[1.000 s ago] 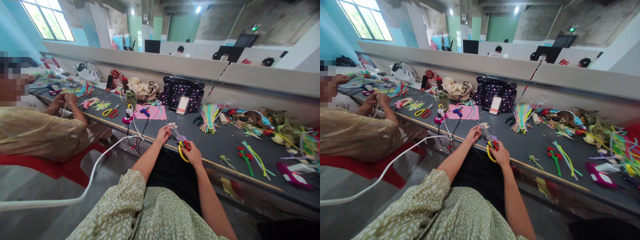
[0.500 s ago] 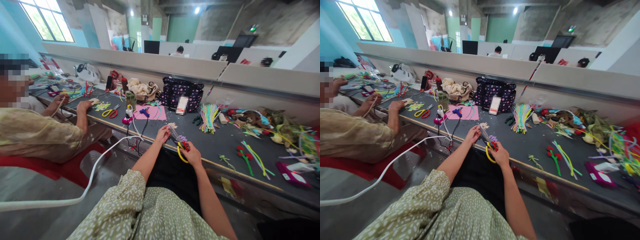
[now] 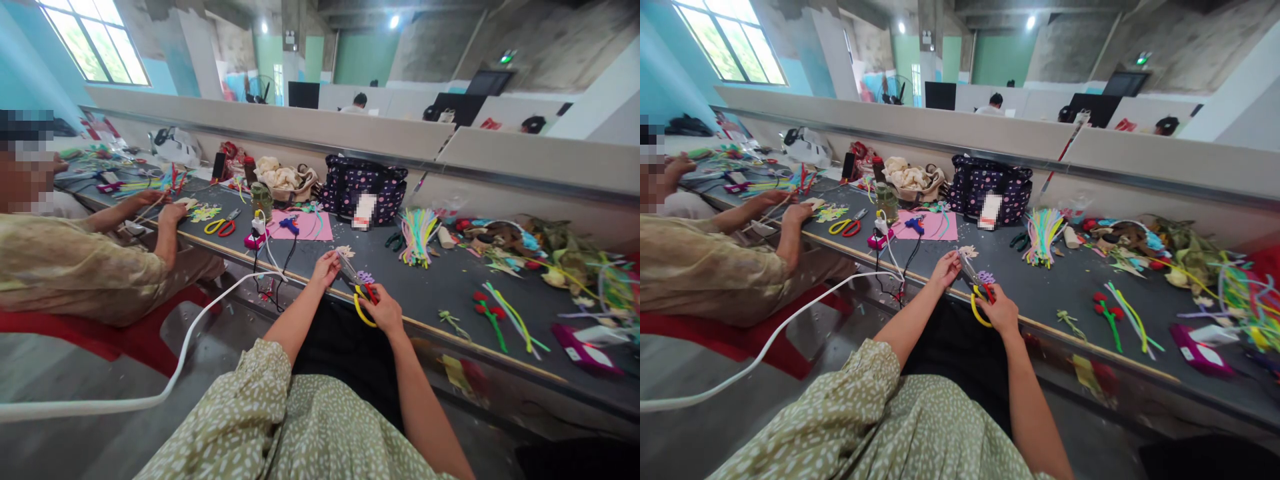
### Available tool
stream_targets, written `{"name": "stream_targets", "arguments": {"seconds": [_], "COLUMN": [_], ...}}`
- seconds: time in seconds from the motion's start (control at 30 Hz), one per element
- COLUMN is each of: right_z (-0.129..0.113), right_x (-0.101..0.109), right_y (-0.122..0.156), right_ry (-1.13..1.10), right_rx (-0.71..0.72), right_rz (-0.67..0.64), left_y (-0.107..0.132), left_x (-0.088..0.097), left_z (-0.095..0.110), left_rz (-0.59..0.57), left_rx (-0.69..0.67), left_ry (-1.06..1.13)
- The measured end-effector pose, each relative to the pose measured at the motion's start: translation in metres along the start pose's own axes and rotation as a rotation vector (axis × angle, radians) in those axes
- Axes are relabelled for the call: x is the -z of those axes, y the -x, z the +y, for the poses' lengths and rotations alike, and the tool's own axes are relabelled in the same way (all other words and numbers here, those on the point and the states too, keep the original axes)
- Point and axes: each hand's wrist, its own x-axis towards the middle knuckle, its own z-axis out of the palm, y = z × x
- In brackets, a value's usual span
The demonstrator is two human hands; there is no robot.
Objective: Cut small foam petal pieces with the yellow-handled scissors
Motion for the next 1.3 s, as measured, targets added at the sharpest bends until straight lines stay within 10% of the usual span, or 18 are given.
{"name": "stream_targets", "arguments": {"seconds": [1.3], "right_z": [-0.0040], "right_x": [-0.0002], "right_y": [0.0035], "right_ry": [-0.010], "right_rx": [0.005], "right_rz": [0.037], "left_y": [0.0046], "left_x": [-0.0048], "left_z": [-0.0002], "left_rz": [0.111], "left_rx": [-0.037], "left_ry": [-0.052]}}
